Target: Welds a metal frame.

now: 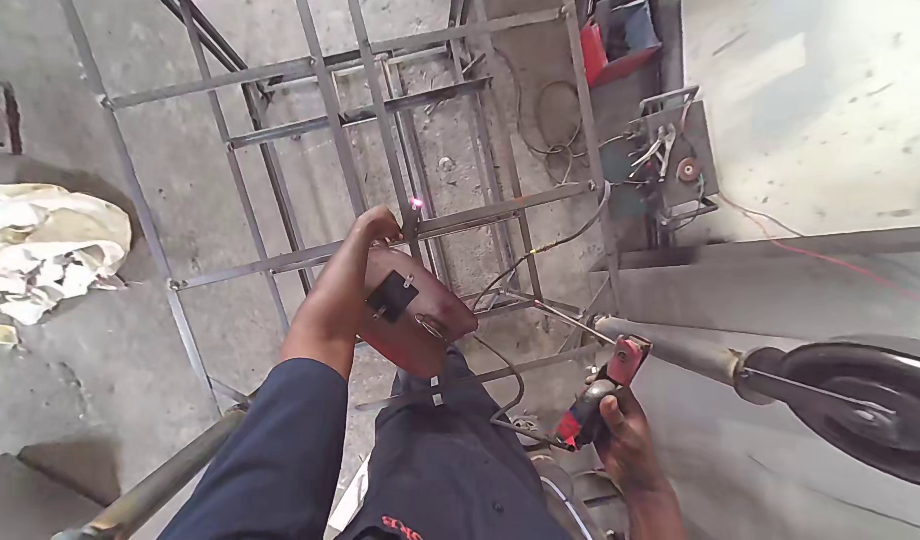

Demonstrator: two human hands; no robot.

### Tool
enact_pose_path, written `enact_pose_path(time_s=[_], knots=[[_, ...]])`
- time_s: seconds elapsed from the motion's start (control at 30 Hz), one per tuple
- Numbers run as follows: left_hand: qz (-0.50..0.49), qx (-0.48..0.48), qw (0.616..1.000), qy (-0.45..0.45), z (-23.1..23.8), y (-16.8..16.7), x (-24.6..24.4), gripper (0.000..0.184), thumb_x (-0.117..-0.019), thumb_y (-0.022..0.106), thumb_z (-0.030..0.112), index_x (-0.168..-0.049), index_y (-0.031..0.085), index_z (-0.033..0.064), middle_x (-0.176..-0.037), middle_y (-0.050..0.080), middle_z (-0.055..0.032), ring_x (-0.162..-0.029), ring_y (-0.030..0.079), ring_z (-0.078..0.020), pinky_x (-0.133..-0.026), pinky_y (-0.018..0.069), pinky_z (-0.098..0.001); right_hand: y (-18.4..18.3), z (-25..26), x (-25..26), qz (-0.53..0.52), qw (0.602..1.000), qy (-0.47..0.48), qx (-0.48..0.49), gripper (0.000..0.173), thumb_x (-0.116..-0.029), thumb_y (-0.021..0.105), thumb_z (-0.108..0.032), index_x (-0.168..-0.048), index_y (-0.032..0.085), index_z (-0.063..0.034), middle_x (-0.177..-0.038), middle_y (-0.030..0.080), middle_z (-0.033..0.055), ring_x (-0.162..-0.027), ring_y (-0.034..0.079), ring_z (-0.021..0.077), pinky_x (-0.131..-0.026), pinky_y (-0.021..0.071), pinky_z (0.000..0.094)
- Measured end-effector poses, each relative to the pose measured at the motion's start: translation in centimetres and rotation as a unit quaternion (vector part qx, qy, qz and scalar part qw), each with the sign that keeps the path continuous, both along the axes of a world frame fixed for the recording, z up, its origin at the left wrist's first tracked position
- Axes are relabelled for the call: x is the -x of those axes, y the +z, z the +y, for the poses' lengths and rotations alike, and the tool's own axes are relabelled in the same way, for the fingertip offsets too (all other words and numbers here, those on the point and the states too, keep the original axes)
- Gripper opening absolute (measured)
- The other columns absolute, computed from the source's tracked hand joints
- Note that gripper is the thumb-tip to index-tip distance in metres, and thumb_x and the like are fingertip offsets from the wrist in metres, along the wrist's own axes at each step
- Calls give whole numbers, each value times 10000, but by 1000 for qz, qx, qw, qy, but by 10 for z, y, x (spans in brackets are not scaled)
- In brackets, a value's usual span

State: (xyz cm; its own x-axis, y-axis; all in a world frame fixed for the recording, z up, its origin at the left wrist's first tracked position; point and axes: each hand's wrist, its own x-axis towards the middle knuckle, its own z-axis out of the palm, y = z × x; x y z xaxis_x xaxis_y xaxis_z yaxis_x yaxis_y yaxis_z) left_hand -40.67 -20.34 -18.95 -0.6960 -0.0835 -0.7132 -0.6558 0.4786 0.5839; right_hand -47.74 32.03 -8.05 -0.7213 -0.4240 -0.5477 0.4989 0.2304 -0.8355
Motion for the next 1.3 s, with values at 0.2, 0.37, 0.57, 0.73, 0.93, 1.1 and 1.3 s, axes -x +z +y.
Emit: enact_pose_path(time_s=[0.2, 0.37, 0.57, 0.73, 0.93, 1.1, 1.3], knots=[[-124, -15, 984, 129, -19, -129, 14, 236, -964, 695, 215, -1081, 736, 15, -1008, 750, -137, -836, 726, -274, -807, 593, -517, -6, -4, 7, -2, 1000, -7, -9, 762, -763, 851, -559, -1287, 513, -120, -980, 680, 18, -789, 691, 125, -686, 617, 306], [-14, 40, 996, 80, -13, -84, -1, 284, -965, 675, 196, -1047, 727, -71, -976, 736, -237, -772, 727, -331, -664, 600, -504, -9, -7, 10, -7, 1000, -8, -3, 778, -754, 857, -560, -1296, 511, -122, -981, 680, 13, -780, 688, 121, -680, 616, 302], [165, 236, 912, 291, 8, -25, -49, 422, -989, 631, 361, -1276, 656, 53, -1142, 717, -172, -1018, 704, -344, -900, 550, -626, -13, -6, 15, 19, 1000, 11, -6, 873, -668, 906, -572, -1298, 489, -134, -1002, 669, -19, -809, 677, 90, -690, 609, 292], [69, 266, 782, 559, 133, -12, -143, 834, -888, 706, 587, -1420, 464, -8, -1332, 571, -276, -1154, 605, -431, -957, 512, -624, -12, -22, 20, 26, 999, 29, -3, 886, -648, 930, -529, -1290, 480, -117, -960, 658, -20, -778, 666, 89, -676, 600, 280], [-57, 161, 724, 668, 204, -28, -156, 939, -732, 894, 490, -1381, 459, -30, -1164, 635, -266, -1034, 651, -398, -902, 534, -594, -7, -56, 23, 45, 997, 65, -14, 860, -669, 923, -477, -1271, 469, -63, -924, 649, 10, -737, 665, 107, -653, 604, 303], [-42, 58, 715, 696, 214, -66, -167, 843, -753, 902, 326, -1392, 479, -26, -1188, 669, -251, -1123, 658, -378, -970, 536, -591, -4, -79, 22, 85, 990, 109, -25, 859, -687, 904, -502, -1277, 473, -50, -923, 647, 7, -742, 668, 111, -663, 610, 314], [-7, -7, 653, 757, 227, -37, -207, 398, -908, 758, 151, -1215, 623, -64, -1053, 703, -229, -941, 710, -313, -855, 594, -520, 0, -106, 29, 119, 973, 186, -63, 920, -676, 892, -523, -1315, 494, 6, -952, 680, 54, -789, 696, 148, -708, 625, 356]])
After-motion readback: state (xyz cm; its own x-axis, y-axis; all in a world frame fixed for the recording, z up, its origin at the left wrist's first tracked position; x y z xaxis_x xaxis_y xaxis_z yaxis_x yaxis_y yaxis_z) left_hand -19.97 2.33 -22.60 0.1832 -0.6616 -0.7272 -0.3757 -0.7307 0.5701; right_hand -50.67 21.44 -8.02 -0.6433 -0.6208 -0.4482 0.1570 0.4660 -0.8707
